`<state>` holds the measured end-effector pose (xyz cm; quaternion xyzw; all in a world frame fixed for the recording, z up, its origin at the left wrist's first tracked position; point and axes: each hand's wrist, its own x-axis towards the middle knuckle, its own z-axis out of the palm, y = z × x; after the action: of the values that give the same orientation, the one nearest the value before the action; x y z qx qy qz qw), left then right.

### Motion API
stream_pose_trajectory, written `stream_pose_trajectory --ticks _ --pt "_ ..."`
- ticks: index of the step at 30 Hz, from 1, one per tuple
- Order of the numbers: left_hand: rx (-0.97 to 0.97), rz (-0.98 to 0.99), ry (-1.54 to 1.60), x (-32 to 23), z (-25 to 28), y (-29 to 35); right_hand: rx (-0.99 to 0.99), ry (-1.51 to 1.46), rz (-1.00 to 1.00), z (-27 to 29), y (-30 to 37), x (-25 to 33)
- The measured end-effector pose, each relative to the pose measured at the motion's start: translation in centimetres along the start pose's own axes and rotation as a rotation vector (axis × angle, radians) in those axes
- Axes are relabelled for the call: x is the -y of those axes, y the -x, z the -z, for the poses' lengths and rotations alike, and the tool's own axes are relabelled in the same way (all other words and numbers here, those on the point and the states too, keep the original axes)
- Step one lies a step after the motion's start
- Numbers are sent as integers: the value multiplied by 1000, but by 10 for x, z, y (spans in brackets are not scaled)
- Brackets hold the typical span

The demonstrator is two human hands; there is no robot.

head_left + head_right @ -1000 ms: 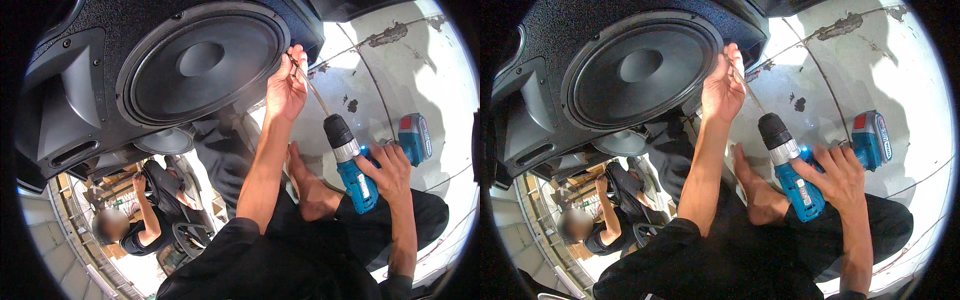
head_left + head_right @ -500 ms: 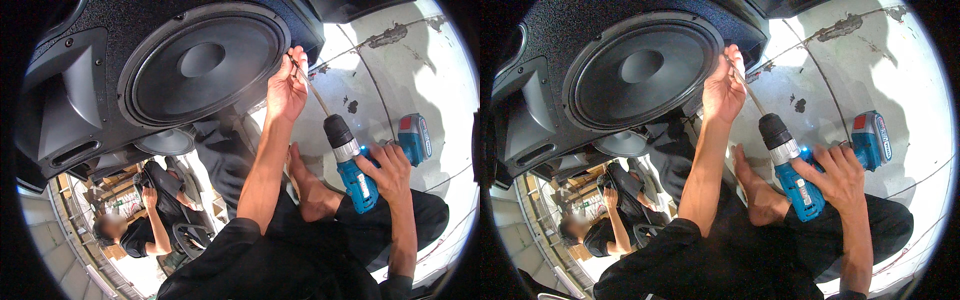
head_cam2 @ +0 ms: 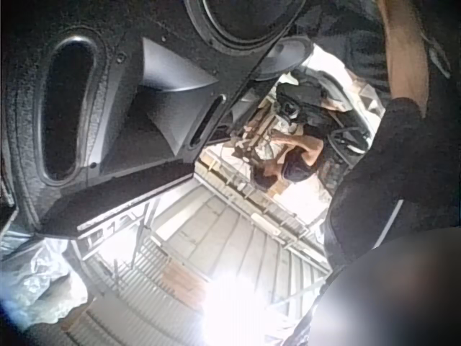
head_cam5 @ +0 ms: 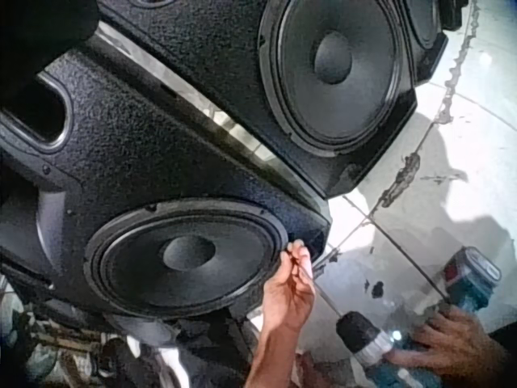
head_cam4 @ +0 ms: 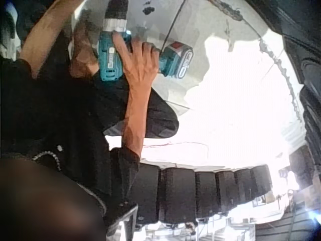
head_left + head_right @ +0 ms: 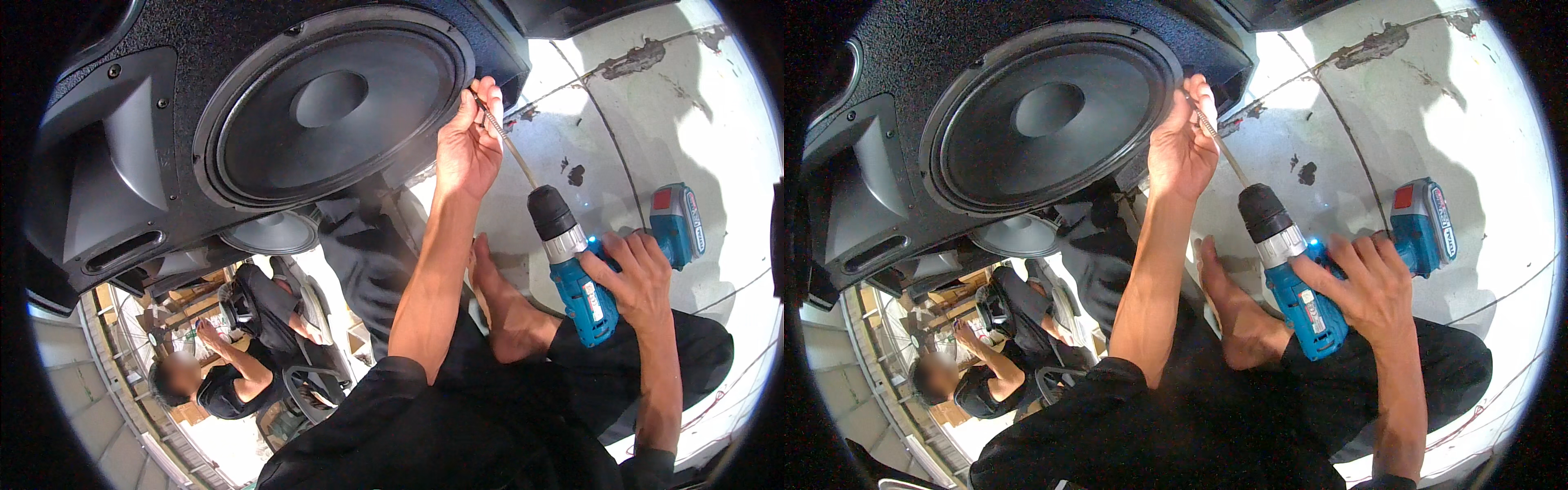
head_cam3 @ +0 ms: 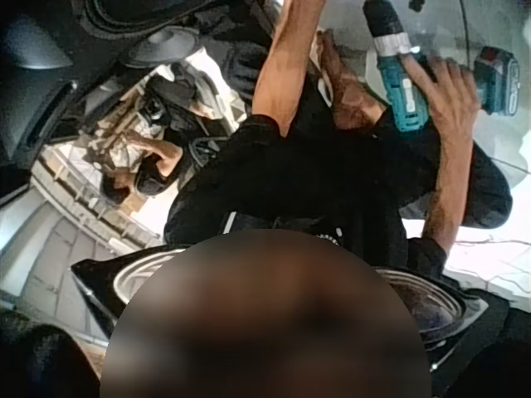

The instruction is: The person uses a cordless drill to fasten screws around the perimeter of a speaker cone into a large black speaker enclosure. The person repeatedly picks up screws, aligns them with the drill bit, and drives them into the speaker frame while sitting on the floor.

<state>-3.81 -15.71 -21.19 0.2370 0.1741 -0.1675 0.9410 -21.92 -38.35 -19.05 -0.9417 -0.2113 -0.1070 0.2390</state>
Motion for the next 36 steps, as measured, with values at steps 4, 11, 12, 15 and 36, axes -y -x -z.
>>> stream_pose_trajectory --ticks 4,11,12,15,36 --pt "17 -11 -31 1 -1 1 8 -11 -15 -1 2 0" --pt "2 -8 -9 2 -1 1 13 1 -9 -1 0 0" --pt "1 -9 -12 2 -1 1 10 -13 -5 1 -3 0" --pt "6 -2 5 3 0 0 8 -25 -2 3 -6 0" --pt "-181 325 -1112 90 -24 166 21 -9 -9 2 -6 -3"
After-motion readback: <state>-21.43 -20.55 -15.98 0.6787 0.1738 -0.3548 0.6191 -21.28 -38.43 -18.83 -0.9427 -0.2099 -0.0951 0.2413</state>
